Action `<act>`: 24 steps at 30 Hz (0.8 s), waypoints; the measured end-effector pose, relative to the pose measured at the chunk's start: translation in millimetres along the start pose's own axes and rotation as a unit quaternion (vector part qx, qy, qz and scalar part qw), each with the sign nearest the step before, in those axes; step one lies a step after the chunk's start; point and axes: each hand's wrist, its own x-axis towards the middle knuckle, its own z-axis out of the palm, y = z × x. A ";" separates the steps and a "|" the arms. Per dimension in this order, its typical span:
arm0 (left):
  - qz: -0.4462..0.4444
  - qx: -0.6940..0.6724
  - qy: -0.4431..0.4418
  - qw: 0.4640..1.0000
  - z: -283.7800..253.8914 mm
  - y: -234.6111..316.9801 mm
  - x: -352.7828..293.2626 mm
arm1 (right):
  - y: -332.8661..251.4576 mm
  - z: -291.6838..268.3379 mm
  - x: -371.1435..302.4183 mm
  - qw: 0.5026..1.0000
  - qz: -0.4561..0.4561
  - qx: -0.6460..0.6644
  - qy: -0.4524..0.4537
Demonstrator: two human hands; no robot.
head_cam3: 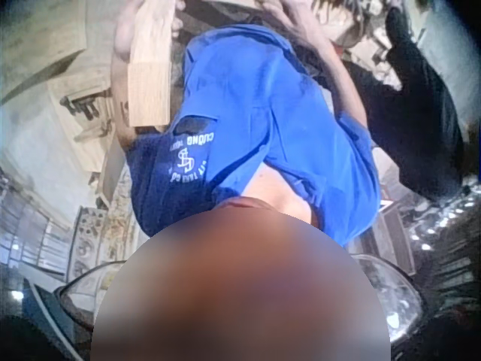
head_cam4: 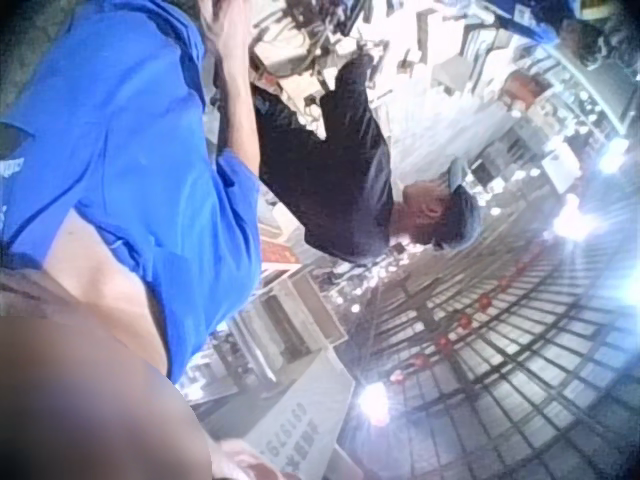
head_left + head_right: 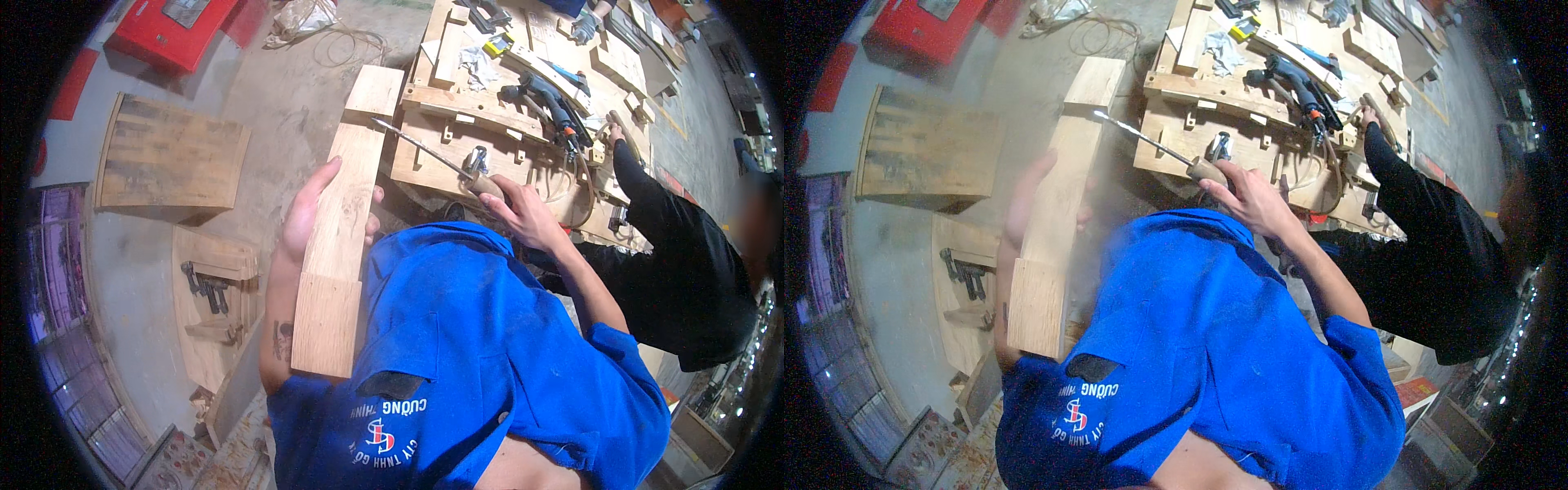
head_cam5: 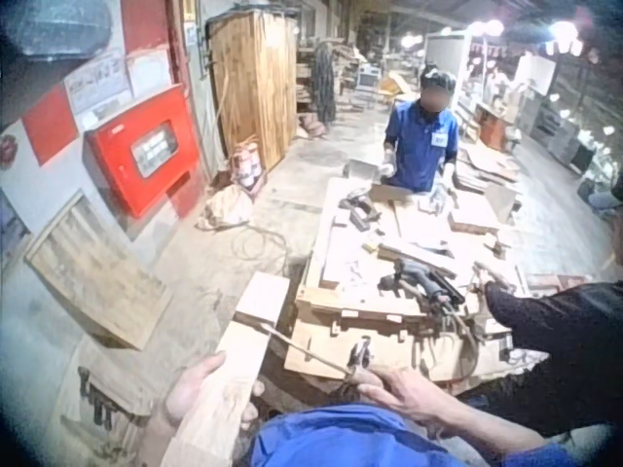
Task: The person assembles small wooden pieces on a workbench, using a nail gun to fasten them together. They repeatedly pick up pieces, align them, and drive nails into the joints, then place the assembled units aside.
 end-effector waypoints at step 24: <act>-0.043 -0.140 -0.095 0.985 -51.4 -24.2 51.3 | 28.3 46.5 3.5 0.993 -0.088 0.080 -0.012</act>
